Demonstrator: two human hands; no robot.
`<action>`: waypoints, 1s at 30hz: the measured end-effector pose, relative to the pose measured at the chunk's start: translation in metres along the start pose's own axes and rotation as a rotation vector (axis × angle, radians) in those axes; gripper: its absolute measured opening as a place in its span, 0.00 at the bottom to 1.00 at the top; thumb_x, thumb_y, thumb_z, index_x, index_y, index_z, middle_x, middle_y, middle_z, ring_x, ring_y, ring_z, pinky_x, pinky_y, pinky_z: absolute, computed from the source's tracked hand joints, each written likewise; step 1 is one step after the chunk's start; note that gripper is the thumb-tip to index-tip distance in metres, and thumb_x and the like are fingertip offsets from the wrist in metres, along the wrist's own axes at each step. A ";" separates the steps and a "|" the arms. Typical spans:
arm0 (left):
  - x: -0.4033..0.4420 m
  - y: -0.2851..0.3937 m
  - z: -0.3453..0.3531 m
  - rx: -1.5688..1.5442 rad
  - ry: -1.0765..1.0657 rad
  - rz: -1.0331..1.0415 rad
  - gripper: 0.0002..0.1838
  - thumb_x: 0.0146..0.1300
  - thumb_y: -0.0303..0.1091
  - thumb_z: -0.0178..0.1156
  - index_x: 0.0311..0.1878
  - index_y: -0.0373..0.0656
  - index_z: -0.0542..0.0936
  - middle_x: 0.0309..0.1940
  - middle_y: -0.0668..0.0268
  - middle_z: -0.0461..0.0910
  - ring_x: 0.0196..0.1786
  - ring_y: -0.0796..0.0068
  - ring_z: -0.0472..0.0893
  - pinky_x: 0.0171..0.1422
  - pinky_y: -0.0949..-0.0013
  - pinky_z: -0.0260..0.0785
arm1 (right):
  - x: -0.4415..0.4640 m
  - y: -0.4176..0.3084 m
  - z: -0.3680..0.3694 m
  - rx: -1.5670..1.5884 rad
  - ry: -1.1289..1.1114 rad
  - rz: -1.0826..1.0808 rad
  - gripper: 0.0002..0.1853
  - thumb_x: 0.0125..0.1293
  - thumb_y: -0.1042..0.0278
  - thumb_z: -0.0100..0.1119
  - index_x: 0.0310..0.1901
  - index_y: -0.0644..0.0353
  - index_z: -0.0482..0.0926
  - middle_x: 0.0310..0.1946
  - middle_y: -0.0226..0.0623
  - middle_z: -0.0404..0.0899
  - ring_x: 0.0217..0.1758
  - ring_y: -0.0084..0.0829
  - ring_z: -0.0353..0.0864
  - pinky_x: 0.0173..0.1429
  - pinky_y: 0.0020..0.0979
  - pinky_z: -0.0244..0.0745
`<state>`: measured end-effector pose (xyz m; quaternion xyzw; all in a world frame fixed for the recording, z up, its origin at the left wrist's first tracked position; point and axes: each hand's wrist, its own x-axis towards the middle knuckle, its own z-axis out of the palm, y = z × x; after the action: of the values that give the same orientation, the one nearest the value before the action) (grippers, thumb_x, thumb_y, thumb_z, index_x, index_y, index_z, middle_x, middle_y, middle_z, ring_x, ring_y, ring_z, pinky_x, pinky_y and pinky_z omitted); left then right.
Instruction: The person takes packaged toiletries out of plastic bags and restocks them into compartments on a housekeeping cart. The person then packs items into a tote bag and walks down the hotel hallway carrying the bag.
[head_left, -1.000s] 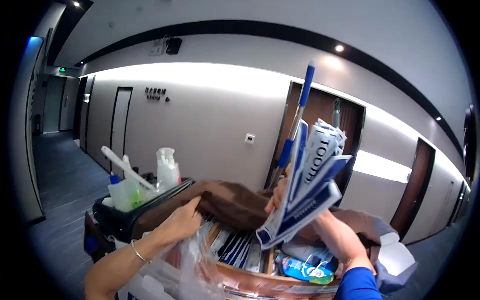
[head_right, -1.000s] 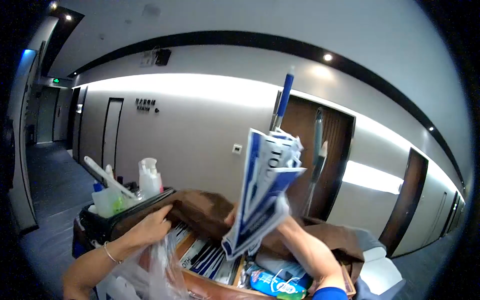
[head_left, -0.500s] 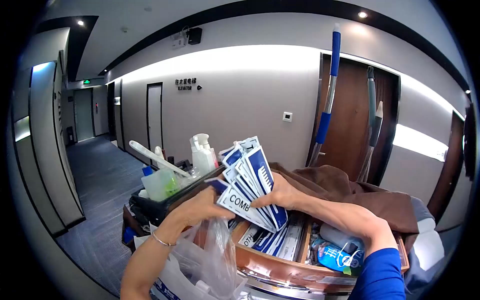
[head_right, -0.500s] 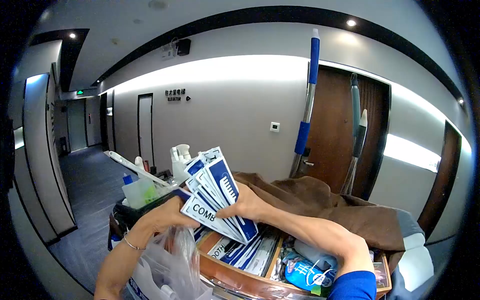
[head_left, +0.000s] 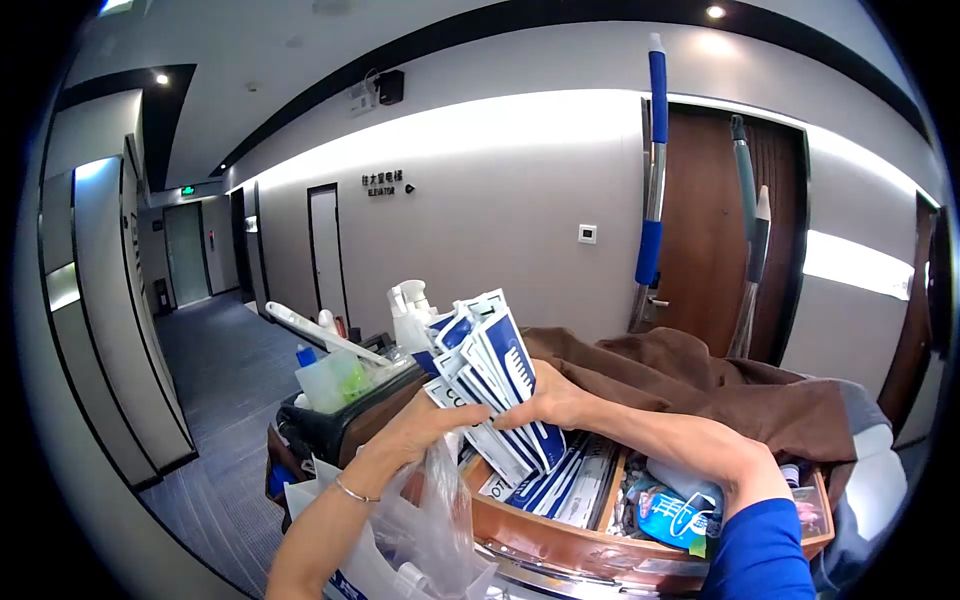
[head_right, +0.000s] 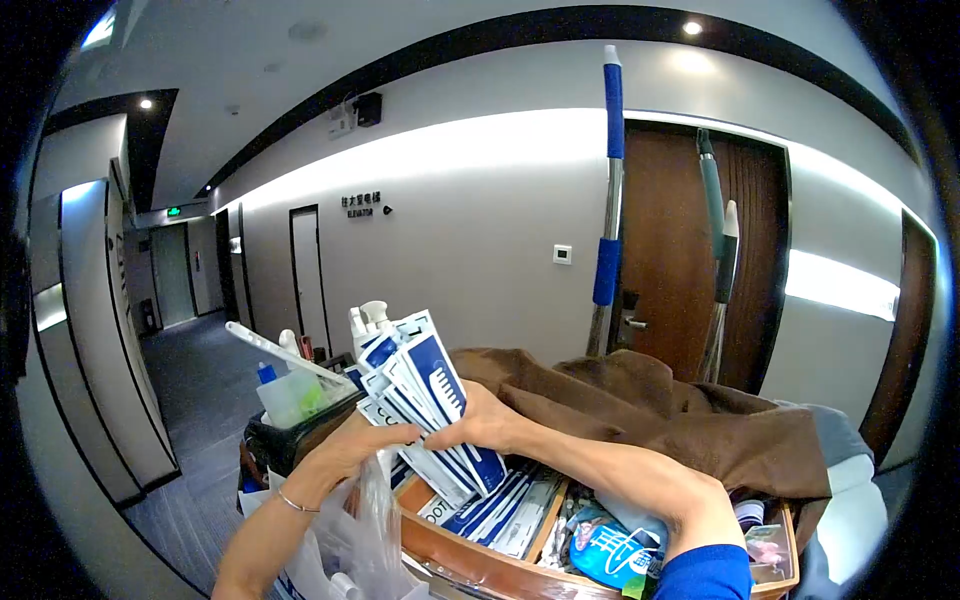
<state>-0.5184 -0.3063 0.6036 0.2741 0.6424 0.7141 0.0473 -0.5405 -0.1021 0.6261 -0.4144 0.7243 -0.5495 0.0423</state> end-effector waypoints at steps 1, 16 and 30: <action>0.001 -0.001 -0.001 -0.028 -0.005 0.007 0.28 0.50 0.24 0.68 0.57 0.40 0.73 0.51 0.62 0.78 0.55 0.72 0.76 0.62 0.67 0.67 | -0.001 -0.002 -0.003 -0.051 -0.004 0.033 0.30 0.43 0.73 0.72 0.51 0.65 0.73 0.44 0.36 0.78 0.49 0.26 0.76 0.58 0.29 0.69; -0.004 -0.016 0.007 -0.067 0.096 0.063 0.20 0.56 0.26 0.65 0.53 0.34 0.76 0.47 0.63 0.79 0.49 0.76 0.77 0.56 0.71 0.69 | -0.008 0.029 -0.028 0.157 0.044 0.088 0.29 0.41 0.75 0.71 0.50 0.65 0.75 0.44 0.39 0.80 0.48 0.29 0.78 0.57 0.31 0.72; -0.013 -0.016 0.016 0.700 0.068 0.463 0.21 0.55 0.39 0.68 0.50 0.41 0.79 0.45 0.62 0.80 0.48 0.68 0.79 0.54 0.66 0.69 | -0.016 -0.019 -0.025 -0.286 -0.159 -0.069 0.32 0.39 0.72 0.73 0.50 0.65 0.73 0.43 0.39 0.80 0.47 0.28 0.78 0.55 0.29 0.72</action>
<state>-0.5046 -0.2943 0.5845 0.3871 0.7689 0.4533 -0.2314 -0.5325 -0.0734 0.6450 -0.4830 0.7748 -0.4074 0.0210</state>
